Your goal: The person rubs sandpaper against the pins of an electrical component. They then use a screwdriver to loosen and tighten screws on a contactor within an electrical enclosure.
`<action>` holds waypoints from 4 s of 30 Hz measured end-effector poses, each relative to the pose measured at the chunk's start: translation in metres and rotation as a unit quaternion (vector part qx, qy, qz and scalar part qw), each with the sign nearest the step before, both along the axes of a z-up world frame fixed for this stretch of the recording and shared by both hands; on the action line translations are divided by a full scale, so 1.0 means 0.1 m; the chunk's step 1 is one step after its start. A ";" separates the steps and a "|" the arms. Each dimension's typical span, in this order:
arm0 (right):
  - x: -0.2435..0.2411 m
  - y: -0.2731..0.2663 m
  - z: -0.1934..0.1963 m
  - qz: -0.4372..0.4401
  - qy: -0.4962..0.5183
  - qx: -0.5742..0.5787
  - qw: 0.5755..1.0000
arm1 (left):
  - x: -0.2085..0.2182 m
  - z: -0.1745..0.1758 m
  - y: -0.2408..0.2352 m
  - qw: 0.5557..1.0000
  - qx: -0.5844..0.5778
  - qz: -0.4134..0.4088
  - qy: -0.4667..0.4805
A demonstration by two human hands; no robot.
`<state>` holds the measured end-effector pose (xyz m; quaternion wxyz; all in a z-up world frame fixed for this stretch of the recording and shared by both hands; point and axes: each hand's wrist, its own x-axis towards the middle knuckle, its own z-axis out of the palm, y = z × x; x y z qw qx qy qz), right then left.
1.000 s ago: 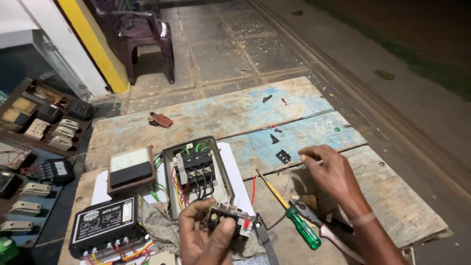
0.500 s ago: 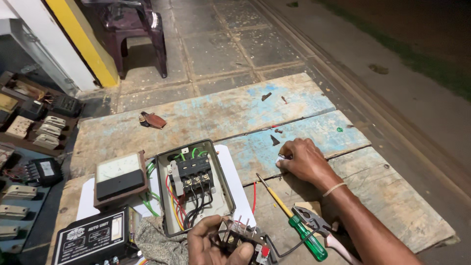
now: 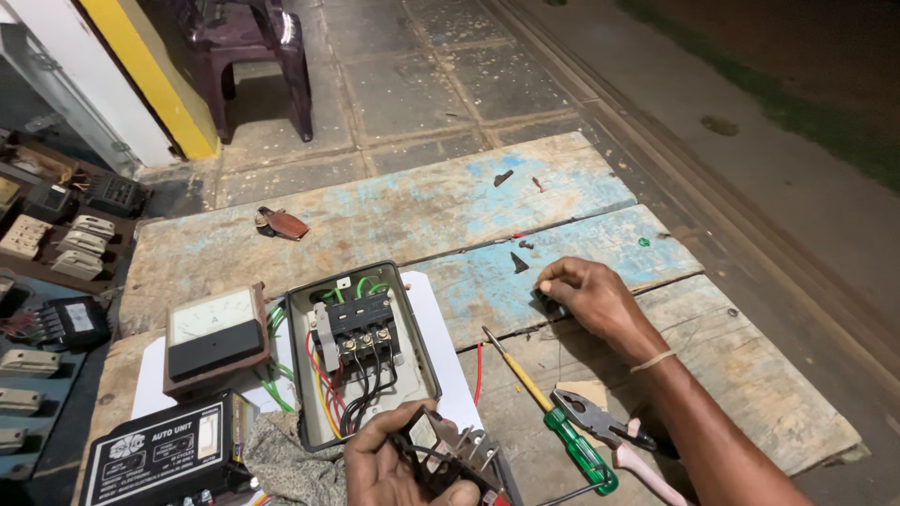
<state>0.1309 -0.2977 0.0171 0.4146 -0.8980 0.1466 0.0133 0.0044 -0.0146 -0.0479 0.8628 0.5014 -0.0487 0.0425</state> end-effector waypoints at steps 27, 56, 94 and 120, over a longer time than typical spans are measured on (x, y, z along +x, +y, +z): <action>-0.33 0.26 0.33 -0.043 -0.296 0.032 0.954 | -0.08 0.50 0.01 0.990 -0.089 -0.081 0.075; -1.21 -0.01 0.20 -0.050 -0.007 0.243 0.969 | -0.07 0.89 -0.17 0.974 0.159 -0.084 0.140; -1.92 0.27 0.15 -0.043 -0.126 -0.143 0.981 | 0.58 1.41 -1.01 0.667 0.694 -0.262 0.070; -0.96 0.21 0.92 -0.026 -0.348 0.208 0.914 | 0.83 1.30 -0.10 0.783 0.564 0.029 -0.262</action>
